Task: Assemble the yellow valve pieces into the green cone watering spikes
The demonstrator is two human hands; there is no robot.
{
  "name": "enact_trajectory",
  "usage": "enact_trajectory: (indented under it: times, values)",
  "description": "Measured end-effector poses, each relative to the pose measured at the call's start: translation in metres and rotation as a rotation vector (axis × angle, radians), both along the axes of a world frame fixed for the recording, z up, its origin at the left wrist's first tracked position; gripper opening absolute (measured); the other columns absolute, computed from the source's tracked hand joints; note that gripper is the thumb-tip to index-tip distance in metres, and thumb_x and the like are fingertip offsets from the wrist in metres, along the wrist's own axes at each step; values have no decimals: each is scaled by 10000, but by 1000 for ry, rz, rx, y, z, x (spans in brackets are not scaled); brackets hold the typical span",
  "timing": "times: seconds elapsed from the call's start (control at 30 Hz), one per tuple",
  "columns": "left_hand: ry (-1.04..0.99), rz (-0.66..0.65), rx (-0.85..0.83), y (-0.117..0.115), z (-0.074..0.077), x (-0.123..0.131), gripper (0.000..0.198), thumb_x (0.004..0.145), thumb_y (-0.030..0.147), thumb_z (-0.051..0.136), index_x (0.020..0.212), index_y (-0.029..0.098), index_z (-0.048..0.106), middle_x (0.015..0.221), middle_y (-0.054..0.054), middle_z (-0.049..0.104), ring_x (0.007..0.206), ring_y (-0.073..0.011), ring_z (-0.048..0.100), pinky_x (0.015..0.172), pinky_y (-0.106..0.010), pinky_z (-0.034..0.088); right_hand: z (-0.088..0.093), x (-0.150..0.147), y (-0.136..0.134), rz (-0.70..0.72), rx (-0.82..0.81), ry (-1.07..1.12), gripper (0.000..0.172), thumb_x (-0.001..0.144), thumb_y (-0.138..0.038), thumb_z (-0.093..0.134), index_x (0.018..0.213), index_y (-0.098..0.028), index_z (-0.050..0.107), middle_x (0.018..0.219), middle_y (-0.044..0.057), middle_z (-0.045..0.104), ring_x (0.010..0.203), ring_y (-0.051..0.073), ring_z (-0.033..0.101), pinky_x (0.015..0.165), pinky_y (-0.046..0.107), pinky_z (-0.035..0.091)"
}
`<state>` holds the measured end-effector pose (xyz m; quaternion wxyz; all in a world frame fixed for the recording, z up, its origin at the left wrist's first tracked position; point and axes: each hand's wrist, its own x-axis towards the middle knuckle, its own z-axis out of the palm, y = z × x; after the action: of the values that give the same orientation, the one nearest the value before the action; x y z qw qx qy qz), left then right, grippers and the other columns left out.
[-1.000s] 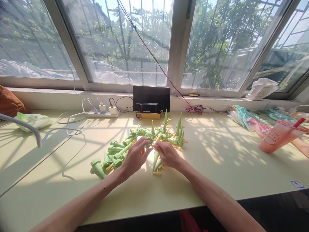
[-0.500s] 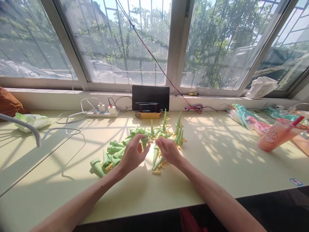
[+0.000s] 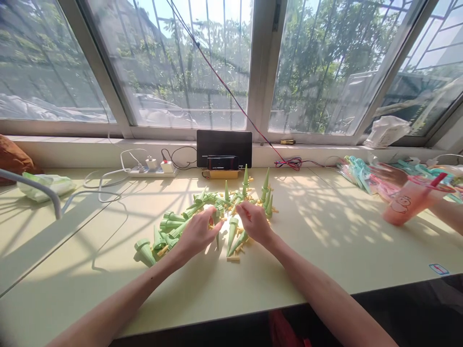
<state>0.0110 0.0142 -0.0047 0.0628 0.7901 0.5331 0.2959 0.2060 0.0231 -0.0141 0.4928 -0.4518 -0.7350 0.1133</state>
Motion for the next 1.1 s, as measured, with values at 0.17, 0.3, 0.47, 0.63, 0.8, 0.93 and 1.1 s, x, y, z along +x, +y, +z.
enact_trajectory:
  times: [0.17, 0.3, 0.47, 0.63, 0.8, 0.93, 1.1]
  values:
    - [26, -37, -97, -1, 0, 1, 147, 871, 332, 547, 903, 190, 565, 633, 7, 561, 521, -158, 529, 458, -237, 308, -1, 1, 1, 21, 1, -21, 382, 982, -397, 418, 684, -186, 528, 586, -16, 504, 531, 109, 432, 526, 247, 321]
    - [124, -26, -84, -2, 1, 2, 132, 892, 319, 537, 905, 192, 569, 627, -4, 577, 530, -176, 556, 484, -248, 314, -3, 1, 2, 15, 3, -30, 385, 981, -392, 416, 672, -187, 518, 591, -13, 503, 540, 112, 430, 528, 248, 318]
    - [263, -16, -61, -3, 2, 1, 134, 911, 296, 527, 922, 175, 585, 690, -48, 627, 599, -219, 614, 507, -265, 323, -4, 2, 3, 2, -4, -30, 375, 972, -377, 433, 654, -191, 502, 554, -30, 445, 517, 109, 390, 525, 247, 308]
    - [254, -16, 6, 0, 1, 0, 186, 927, 321, 519, 1009, 174, 599, 734, -55, 654, 623, -220, 628, 519, -268, 339, -2, 4, 6, -40, -2, 17, 295, 956, -352, 461, 718, -190, 519, 600, -22, 504, 533, 112, 430, 534, 242, 327]
    - [144, -47, 127, 3, 2, -4, 192, 927, 280, 515, 1041, 159, 612, 722, -34, 633, 576, -165, 569, 511, -250, 358, -7, 5, 13, -100, 17, 7, 290, 947, -338, 472, 697, -192, 483, 566, -45, 430, 498, 98, 363, 506, 234, 289]
    - [1, -191, 190, 1, 12, -5, 157, 925, 250, 514, 896, 160, 640, 741, -18, 631, 554, -109, 527, 537, -234, 414, -12, 5, 17, -115, 35, -14, 437, 953, -354, 452, 575, -204, 291, 506, -64, 279, 462, 87, 260, 476, 242, 218]
    - [-207, -241, 270, -7, 43, -3, 135, 916, 236, 540, 950, 174, 655, 788, -3, 656, 509, -65, 512, 495, -201, 454, -15, 4, 19, -80, 28, -21, 462, 980, -361, 401, 572, -203, 252, 513, -61, 253, 468, 86, 232, 484, 251, 193]
